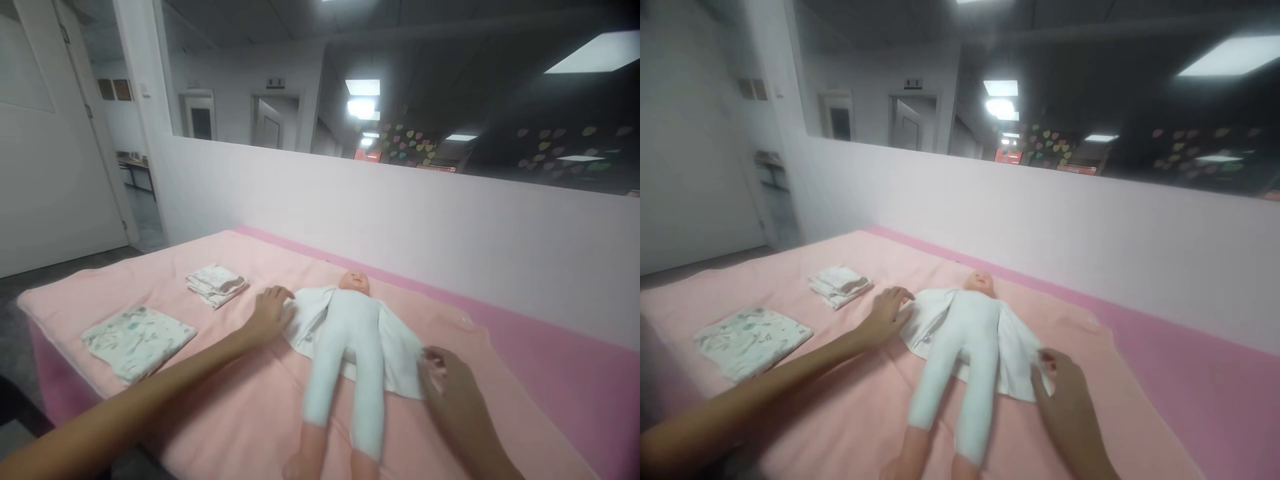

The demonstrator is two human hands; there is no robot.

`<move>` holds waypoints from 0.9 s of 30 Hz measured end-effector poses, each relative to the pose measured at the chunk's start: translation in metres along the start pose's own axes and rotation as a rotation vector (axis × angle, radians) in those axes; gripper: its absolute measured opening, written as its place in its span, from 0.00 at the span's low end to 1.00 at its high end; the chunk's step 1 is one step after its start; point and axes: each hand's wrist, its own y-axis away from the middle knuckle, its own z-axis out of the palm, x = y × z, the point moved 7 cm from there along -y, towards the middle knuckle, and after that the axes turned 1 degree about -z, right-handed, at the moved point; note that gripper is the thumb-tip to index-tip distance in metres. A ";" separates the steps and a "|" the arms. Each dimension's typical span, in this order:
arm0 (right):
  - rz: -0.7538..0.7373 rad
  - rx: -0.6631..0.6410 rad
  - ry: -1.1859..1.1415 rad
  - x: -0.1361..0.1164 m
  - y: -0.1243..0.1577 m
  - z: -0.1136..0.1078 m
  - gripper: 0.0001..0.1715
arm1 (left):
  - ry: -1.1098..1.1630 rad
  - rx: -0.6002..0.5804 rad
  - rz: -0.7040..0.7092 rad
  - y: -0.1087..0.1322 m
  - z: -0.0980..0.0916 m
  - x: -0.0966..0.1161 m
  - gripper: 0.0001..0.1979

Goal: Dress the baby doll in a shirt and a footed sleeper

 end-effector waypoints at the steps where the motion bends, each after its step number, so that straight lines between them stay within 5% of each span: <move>1: -0.026 -0.042 -0.015 -0.010 -0.009 0.011 0.27 | 0.035 0.006 0.048 -0.008 0.010 0.013 0.16; 5: -0.141 -0.094 -0.036 -0.046 -0.056 0.050 0.35 | 0.096 0.027 0.162 -0.046 0.047 0.045 0.19; 9: -0.058 -0.185 -0.013 -0.047 -0.089 0.086 0.36 | 0.054 -0.062 0.157 -0.074 0.080 0.050 0.22; 19: -0.091 -0.141 0.174 -0.041 -0.084 0.106 0.32 | -0.117 -0.003 0.114 -0.073 0.104 0.041 0.23; 23: -0.070 -0.077 0.118 -0.040 -0.087 0.105 0.33 | -0.096 -0.039 0.097 -0.077 0.099 0.043 0.23; 27: -0.017 0.178 -0.145 -0.084 -0.080 0.054 0.30 | 0.036 0.014 0.003 -0.062 0.046 0.064 0.24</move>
